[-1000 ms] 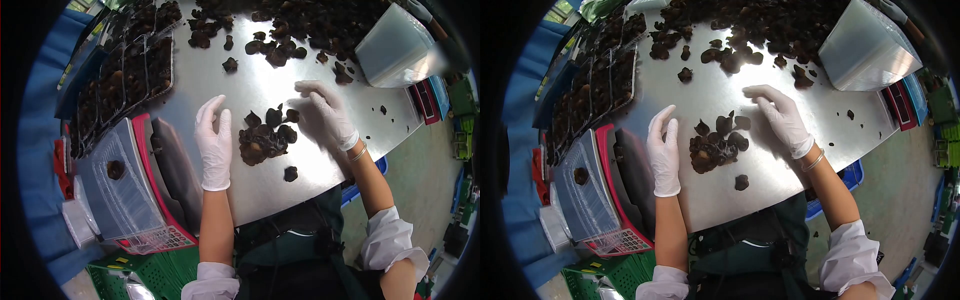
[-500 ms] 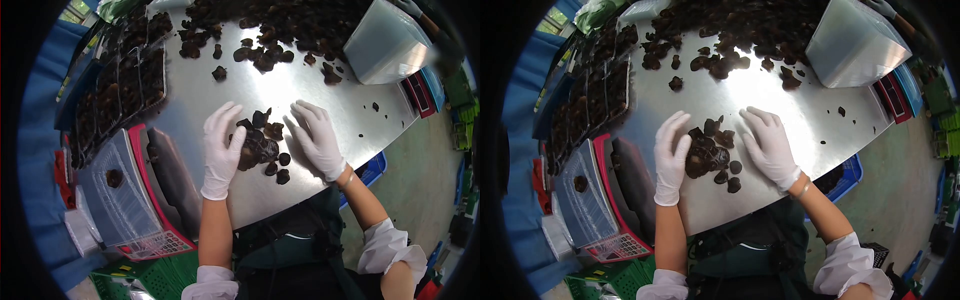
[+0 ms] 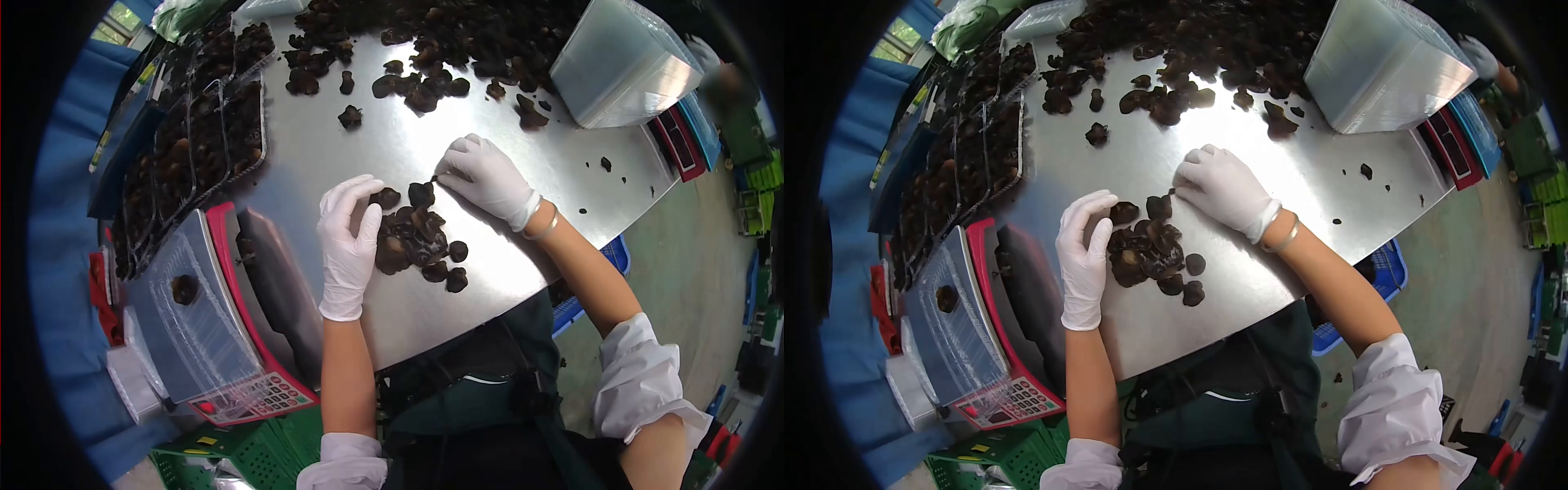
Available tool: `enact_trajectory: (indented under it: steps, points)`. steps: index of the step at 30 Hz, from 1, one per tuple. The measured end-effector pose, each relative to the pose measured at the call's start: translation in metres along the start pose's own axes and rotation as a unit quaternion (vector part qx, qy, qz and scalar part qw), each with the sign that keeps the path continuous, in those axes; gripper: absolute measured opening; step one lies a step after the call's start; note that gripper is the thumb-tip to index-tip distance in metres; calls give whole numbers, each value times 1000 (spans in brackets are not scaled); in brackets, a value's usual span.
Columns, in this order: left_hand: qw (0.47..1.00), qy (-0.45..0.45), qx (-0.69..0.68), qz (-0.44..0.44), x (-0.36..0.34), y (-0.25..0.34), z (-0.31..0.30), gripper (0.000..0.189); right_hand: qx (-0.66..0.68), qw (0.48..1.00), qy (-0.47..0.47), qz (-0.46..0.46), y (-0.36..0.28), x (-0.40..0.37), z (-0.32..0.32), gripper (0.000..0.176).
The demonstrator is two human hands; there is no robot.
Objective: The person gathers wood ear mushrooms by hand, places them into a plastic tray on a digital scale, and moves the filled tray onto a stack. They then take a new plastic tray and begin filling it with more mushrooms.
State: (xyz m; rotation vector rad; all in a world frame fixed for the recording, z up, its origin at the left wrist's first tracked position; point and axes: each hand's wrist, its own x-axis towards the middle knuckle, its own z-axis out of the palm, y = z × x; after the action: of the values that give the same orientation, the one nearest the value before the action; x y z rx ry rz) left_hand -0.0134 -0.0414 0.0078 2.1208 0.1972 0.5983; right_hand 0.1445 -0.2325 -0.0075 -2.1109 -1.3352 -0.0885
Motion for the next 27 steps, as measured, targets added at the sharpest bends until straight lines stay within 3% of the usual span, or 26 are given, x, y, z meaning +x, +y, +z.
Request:
enact_trajectory:
  steps: [3, 4, 12, 17, 19, 21, 23, 24, 25, 27]
  points:
    - [1000, 23, -12, -12, 1, 2, -1, 24, -30, 998, 27, 52, -5, -13, -9, 7]
    - [1000, 25, -11, -11, 2, 3, -1, 24, 16, 998, 29, 56, -2, -12, -8, 5]
    - [1000, 7, -2, 4, 4, 3, 3, 25, 23, 999, 25, -5, 4, 3, 0, 5]
    - [1000, 20, -9, -6, 3, -1, 3, 25, -58, 986, 96, 121, -2, -24, -22, 6]
    - [1000, -6, 18, -6, 5, 3, 5, 32, -7, 995, 37, 92, -16, -19, -23, 13]
    - [999, -26, -9, -21, 5, 8, 12, 36, -7, 998, 42, 55, -17, -13, -6, 24]
    - [990, -96, 62, 78, 7, 2, 17, 40, 20, 999, 34, 26, -8, -4, 8, 21]
    - [981, -150, 97, 70, 5, 3, 16, 43, 16, 999, 40, 25, -8, -1, 10, 21]
    - [979, -153, 102, 93, 4, 3, 18, 38, -1, 999, 42, 29, -8, 1, 11, 16]
    - [986, -148, 57, 55, 3, -1, 15, 30, -27, 998, 49, 40, -4, -7, 7, 12]
